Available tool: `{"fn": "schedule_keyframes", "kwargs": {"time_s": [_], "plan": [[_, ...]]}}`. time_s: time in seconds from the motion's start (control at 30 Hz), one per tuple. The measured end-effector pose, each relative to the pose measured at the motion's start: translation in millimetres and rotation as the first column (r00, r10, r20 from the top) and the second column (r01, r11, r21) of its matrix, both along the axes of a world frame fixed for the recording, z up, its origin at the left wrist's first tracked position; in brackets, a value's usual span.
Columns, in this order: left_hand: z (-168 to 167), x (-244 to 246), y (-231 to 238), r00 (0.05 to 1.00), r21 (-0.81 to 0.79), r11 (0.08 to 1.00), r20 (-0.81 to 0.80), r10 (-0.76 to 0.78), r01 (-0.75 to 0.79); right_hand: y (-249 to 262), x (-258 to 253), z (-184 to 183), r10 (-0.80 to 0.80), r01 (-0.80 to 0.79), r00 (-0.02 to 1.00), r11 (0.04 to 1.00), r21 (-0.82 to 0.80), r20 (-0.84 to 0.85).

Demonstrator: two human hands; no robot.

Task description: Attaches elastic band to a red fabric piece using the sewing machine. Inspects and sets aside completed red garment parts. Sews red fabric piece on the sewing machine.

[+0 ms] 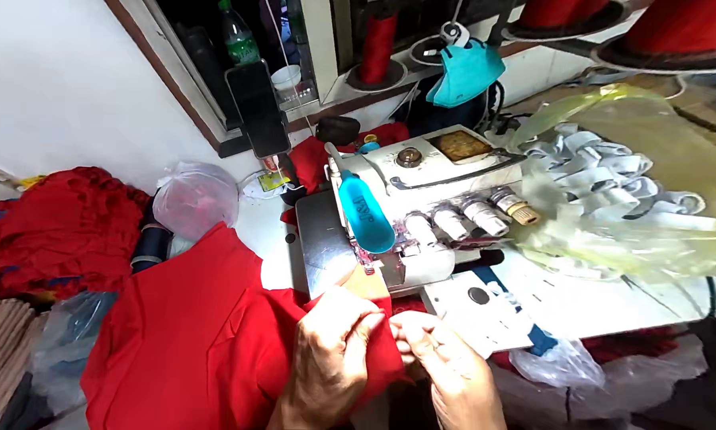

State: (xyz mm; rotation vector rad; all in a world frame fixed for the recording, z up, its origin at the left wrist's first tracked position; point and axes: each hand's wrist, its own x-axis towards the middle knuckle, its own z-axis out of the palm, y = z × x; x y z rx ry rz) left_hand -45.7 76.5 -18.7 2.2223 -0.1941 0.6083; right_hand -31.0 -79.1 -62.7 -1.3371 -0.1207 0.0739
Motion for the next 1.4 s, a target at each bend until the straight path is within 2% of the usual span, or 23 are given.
{"fn": "schedule_keyframes", "kwargs": {"time_s": [0.07, 0.13, 0.23, 0.37, 0.43, 0.57, 0.73, 0.93, 1.17, 1.27, 1.4], "plan": [[-1.7, 12.7, -0.3, 0.997, 0.011, 0.997, 0.0, 0.073, -0.073, 6.3, 8.3, -12.2, -0.133, 0.132, 0.991, 0.989, -0.062, -0.012], [-12.8, 28.5, 2.0, 0.989, 0.041, 0.988, 0.003, 0.147, -0.147, 12.3, 18.1, -24.4, -0.192, 0.183, 0.974, 0.98, -0.085, -0.12], [-32.1, 39.9, 5.9, 0.982, 0.02, 0.983, -0.035, 0.184, -0.184, 16.2, 22.8, -28.6, -0.074, 0.088, 0.926, 0.996, 0.02, -0.371], [-35.7, 25.1, 6.6, 0.984, -0.042, 0.99, -0.121, 0.128, -0.134, 15.1, 18.5, -20.9, 0.133, -0.049, 0.846, 0.984, 0.173, -0.517], [-34.7, 17.6, 7.2, 0.985, -0.075, 0.992, -0.148, 0.086, -0.098, 16.7, 17.7, -21.3, 0.15, -0.069, 0.877, 0.98, 0.189, -0.457], [-28.4, 5.2, 5.0, 0.989, -0.125, 0.99, -0.143, 0.048, -0.066, 21.1, 19.7, -20.8, 0.048, -0.023, 0.973, 0.993, 0.114, -0.227], [-10.2, -5.0, -1.5, 1.0, -0.133, 0.991, 0.008, 0.018, -0.017, 19.0, 15.7, -11.7, 0.07, -0.07, 0.997, 0.997, 0.031, 0.012], [-13.4, -6.3, -0.9, 0.99, -0.123, 0.983, 0.029, 0.141, -0.136, 16.1, 10.9, -5.7, 0.142, -0.141, 0.987, 0.99, -0.018, 0.074], [-11.0, -24.0, -4.9, 0.993, -0.163, 0.982, 0.063, 0.102, -0.091, 20.1, 9.1, -2.7, 0.097, -0.097, 0.995, 0.995, 0.029, -0.009], [-13.0, -23.1, -4.4, 0.987, -0.16, 0.977, 0.048, 0.152, -0.143, 18.1, 5.7, -1.5, 0.174, -0.169, 0.982, 0.983, -0.067, 0.068], [-12.1, -21.4, -2.6, 0.972, -0.14, 0.965, 0.046, 0.229, -0.22, 17.0, 1.9, -2.9, 0.232, -0.224, 0.964, 0.972, -0.071, 0.128]]}}
